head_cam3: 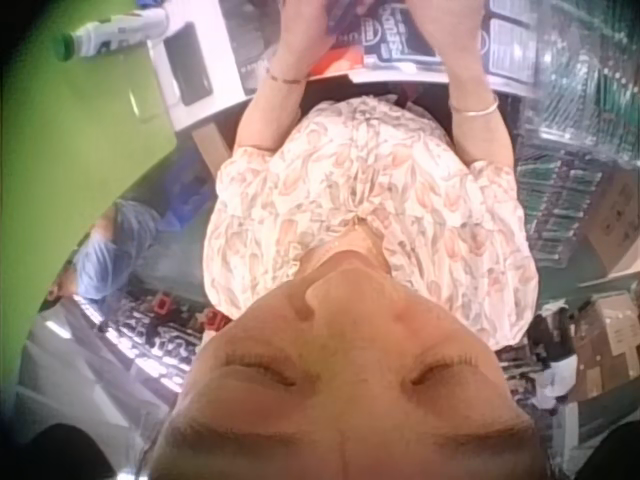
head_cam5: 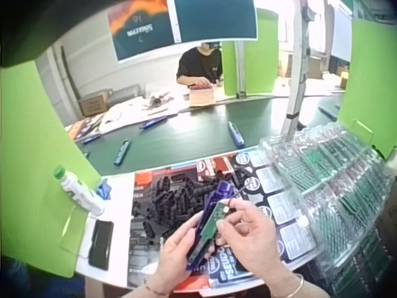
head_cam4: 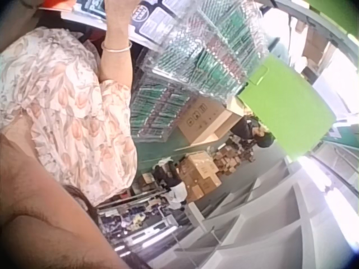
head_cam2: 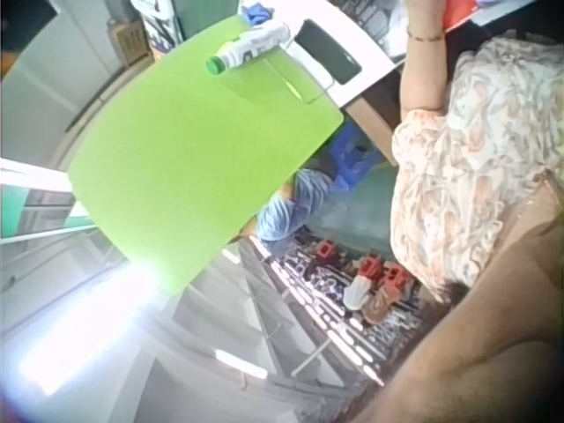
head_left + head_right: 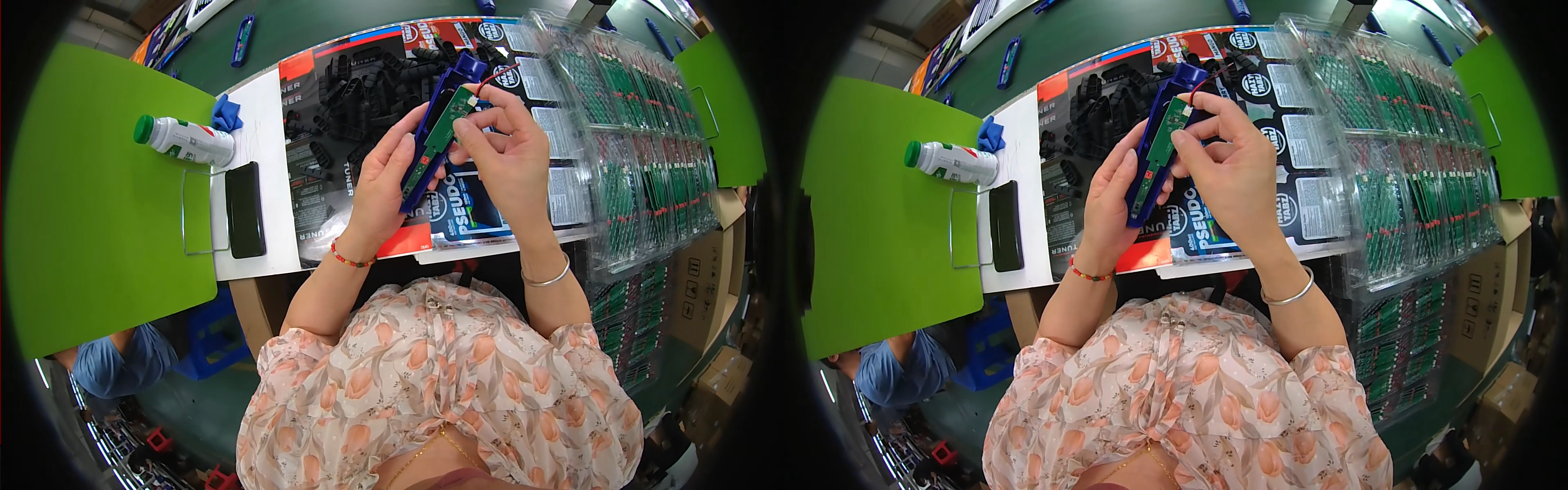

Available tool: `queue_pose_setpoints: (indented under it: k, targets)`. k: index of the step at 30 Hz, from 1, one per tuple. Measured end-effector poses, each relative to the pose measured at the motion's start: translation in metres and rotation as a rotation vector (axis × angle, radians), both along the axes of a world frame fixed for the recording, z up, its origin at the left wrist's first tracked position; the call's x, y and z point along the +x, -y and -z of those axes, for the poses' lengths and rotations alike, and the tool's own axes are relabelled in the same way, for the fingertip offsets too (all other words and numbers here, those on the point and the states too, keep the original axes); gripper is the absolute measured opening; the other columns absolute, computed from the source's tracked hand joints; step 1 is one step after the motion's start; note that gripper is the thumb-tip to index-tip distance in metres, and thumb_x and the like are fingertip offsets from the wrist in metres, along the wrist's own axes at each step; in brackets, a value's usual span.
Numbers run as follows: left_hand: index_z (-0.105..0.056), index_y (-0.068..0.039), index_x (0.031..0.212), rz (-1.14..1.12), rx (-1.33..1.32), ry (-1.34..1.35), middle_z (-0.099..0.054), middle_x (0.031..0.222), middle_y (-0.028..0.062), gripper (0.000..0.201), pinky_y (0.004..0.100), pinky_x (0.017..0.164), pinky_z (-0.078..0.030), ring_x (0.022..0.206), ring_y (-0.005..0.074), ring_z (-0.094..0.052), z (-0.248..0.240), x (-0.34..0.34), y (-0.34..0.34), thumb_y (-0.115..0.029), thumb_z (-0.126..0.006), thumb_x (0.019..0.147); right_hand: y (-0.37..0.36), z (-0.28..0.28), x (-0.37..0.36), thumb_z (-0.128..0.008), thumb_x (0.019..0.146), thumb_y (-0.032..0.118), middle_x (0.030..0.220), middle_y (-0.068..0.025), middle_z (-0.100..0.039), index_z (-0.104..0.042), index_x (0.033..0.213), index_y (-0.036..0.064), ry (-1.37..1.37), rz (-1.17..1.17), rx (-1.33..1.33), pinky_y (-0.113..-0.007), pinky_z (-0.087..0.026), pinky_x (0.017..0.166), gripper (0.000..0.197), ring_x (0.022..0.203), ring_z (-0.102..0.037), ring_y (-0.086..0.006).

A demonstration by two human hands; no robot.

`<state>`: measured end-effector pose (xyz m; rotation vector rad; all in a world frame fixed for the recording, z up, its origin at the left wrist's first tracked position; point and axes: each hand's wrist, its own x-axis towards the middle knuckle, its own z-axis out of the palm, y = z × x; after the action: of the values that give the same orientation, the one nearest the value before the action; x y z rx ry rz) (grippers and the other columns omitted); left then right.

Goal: The person is assembling electronic components by inserting small green parts into blue plastic housings.

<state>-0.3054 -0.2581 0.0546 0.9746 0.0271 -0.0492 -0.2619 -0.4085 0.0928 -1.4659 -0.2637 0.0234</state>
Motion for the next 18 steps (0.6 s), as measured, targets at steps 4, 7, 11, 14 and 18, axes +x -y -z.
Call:
queue_pose_setpoints:
  k: [4, 7, 11, 14, 18]
  targets:
    - [-0.04, -0.003, 0.144, -0.017, 0.201, 0.052, -0.063, 0.099, 0.0044, 0.044, 0.0217, 0.066, -0.048, 0.075, 0.0063, -0.056, -0.001, -0.003, 0.004, -0.019, -0.045, 0.103, -0.001, 0.009, 0.001, -0.068, 0.083, 0.001, 0.077, -0.0039, -0.064, -0.061, 0.119, -0.0006, 0.079, 0.078, -0.164, -0.022, -0.048, 0.055, 0.038, 0.061, -0.062, -0.0071]
    - [-0.04, -0.002, 0.144, -0.022, 0.423, 0.117, -0.063, 0.099, 0.0037, 0.045, 0.0199, 0.064, -0.047, 0.072, 0.005, -0.054, -0.001, -0.004, 0.004, -0.012, -0.05, 0.101, -0.004, 0.013, 0.001, -0.071, 0.078, 0.002, 0.075, -0.0037, -0.062, -0.063, 0.116, 0.0017, 0.202, 0.143, -0.298, -0.026, -0.048, 0.052, 0.039, 0.058, -0.061, -0.0084]
    - [-0.043, 0.0, 0.141, -0.069, 0.461, 0.095, -0.065, 0.095, 0.0035, 0.045, 0.0193, 0.058, -0.046, 0.064, 0.0046, -0.054, -0.004, 0.002, 0.005, -0.007, -0.053, 0.098, -0.011, 0.017, -0.007, -0.071, 0.077, -0.001, 0.076, -0.0042, -0.062, -0.05, 0.132, 0.004, 0.307, 0.252, -0.334, -0.026, -0.049, 0.053, 0.059, 0.059, -0.062, -0.0109]
    - [-0.044, -0.001, 0.141, -0.06, 0.326, 0.012, -0.066, 0.093, 0.006, 0.045, 0.0203, 0.056, -0.047, 0.062, 0.0057, -0.055, -0.001, 0.004, 0.004, -0.007, -0.053, 0.098, -0.016, 0.011, -0.008, -0.069, 0.078, -0.004, 0.079, -0.0056, -0.062, -0.035, 0.143, 0.0056, 0.215, 0.28, -0.159, -0.024, -0.05, 0.054, 0.074, 0.061, -0.063, -0.011]
    - [-0.043, -0.005, 0.143, -0.063, 0.222, -0.033, -0.067, 0.088, 0.0111, 0.047, 0.0216, 0.053, -0.047, 0.059, 0.0089, -0.057, -0.004, 0.007, -0.002, -0.008, -0.053, 0.097, -0.008, 0.013, -0.001, -0.063, 0.084, -0.007, 0.088, -0.0068, -0.062, -0.028, 0.146, 0.0059, 0.136, 0.217, -0.086, -0.021, -0.052, 0.058, 0.073, 0.063, -0.063, -0.0098]
